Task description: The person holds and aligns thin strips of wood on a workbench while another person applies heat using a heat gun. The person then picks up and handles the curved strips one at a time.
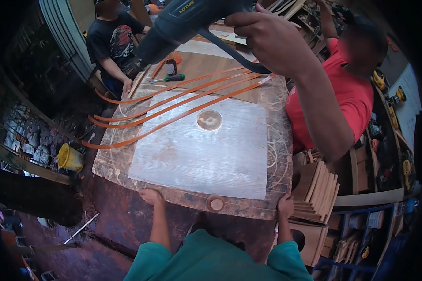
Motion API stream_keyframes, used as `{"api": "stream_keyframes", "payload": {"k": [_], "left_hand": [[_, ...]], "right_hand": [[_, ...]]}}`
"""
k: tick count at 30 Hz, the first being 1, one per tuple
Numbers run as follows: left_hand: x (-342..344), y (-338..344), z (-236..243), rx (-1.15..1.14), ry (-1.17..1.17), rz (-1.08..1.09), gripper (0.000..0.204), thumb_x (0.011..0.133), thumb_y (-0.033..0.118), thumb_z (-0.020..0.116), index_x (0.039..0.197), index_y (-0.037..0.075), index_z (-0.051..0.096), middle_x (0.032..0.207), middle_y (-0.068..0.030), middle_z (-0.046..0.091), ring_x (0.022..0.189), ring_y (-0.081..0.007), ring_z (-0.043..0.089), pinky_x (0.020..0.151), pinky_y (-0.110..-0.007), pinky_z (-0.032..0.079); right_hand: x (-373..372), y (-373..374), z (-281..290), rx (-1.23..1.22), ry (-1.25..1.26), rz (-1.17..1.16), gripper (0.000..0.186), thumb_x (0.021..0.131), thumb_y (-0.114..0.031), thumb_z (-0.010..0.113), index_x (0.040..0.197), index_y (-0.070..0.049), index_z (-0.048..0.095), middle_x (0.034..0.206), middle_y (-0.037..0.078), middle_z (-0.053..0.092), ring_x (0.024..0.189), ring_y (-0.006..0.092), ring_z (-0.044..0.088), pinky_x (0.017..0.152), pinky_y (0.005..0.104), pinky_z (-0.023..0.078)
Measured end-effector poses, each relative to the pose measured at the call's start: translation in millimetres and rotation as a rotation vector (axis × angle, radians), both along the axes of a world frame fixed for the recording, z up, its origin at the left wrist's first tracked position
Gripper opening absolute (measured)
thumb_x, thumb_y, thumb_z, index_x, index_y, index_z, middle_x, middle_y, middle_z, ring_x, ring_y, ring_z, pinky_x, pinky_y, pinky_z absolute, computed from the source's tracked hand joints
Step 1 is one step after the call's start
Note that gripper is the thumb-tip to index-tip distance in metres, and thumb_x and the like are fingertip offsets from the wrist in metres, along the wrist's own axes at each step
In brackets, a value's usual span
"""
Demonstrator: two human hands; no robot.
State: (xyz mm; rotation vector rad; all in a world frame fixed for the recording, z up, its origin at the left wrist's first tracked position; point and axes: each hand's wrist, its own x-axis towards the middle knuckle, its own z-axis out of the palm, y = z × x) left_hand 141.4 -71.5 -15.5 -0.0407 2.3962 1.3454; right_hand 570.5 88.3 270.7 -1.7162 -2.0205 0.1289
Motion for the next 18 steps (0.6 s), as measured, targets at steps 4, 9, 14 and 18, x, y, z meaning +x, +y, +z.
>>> {"api": "stream_keyframes", "payload": {"k": [4, 9, 14, 18], "left_hand": [[33.9, 18.6, 9.8, 0.014, -0.022, -0.123, 0.062, 0.097, 0.04, 0.024, 0.127, -0.008, 0.051, 0.129, -0.0297, 0.05, 0.12, -0.0435, 0.047, 0.101, -0.047, 0.034], [17.2, 16.8, -13.1, 0.021, 0.013, -0.113, 0.062, 0.098, 0.04, 0.023, 0.124, -0.009, 0.052, 0.126, -0.0307, 0.052, 0.117, -0.0454, 0.048, 0.099, -0.048, 0.035], [19.4, 15.8, -4.5, -0.003, 0.051, -0.068, 0.062, 0.098, 0.041, 0.024, 0.123, -0.007, 0.053, 0.123, -0.0303, 0.054, 0.115, -0.0456, 0.05, 0.099, -0.049, 0.037], [24.4, 15.7, 7.4, -0.018, 0.04, -0.089, 0.061, 0.098, 0.041, 0.024, 0.123, -0.006, 0.054, 0.122, -0.0306, 0.055, 0.115, -0.045, 0.051, 0.099, -0.05, 0.037]], "right_hand": [[63.8, -318.8, -200.4, -0.483, 0.112, -1.35, 0.059, 0.095, -0.049, 0.029, 0.111, -0.002, 0.061, 0.104, 0.025, 0.065, 0.101, 0.0405, 0.062, 0.087, 0.0493, 0.048], [70.1, -310.3, -221.3, -0.45, 0.152, -1.33, 0.059, 0.094, -0.05, 0.03, 0.112, -0.003, 0.061, 0.104, 0.026, 0.065, 0.1, 0.0412, 0.061, 0.087, 0.05, 0.047], [70.9, -309.2, -224.5, -0.429, 0.153, -1.339, 0.059, 0.094, -0.051, 0.031, 0.112, -0.003, 0.061, 0.103, 0.026, 0.065, 0.1, 0.0418, 0.061, 0.087, 0.0507, 0.047], [69.6, -318.2, -223.7, -0.426, 0.165, -1.373, 0.06, 0.093, -0.052, 0.031, 0.112, -0.004, 0.061, 0.103, 0.026, 0.065, 0.1, 0.0424, 0.061, 0.087, 0.0513, 0.047]]}}
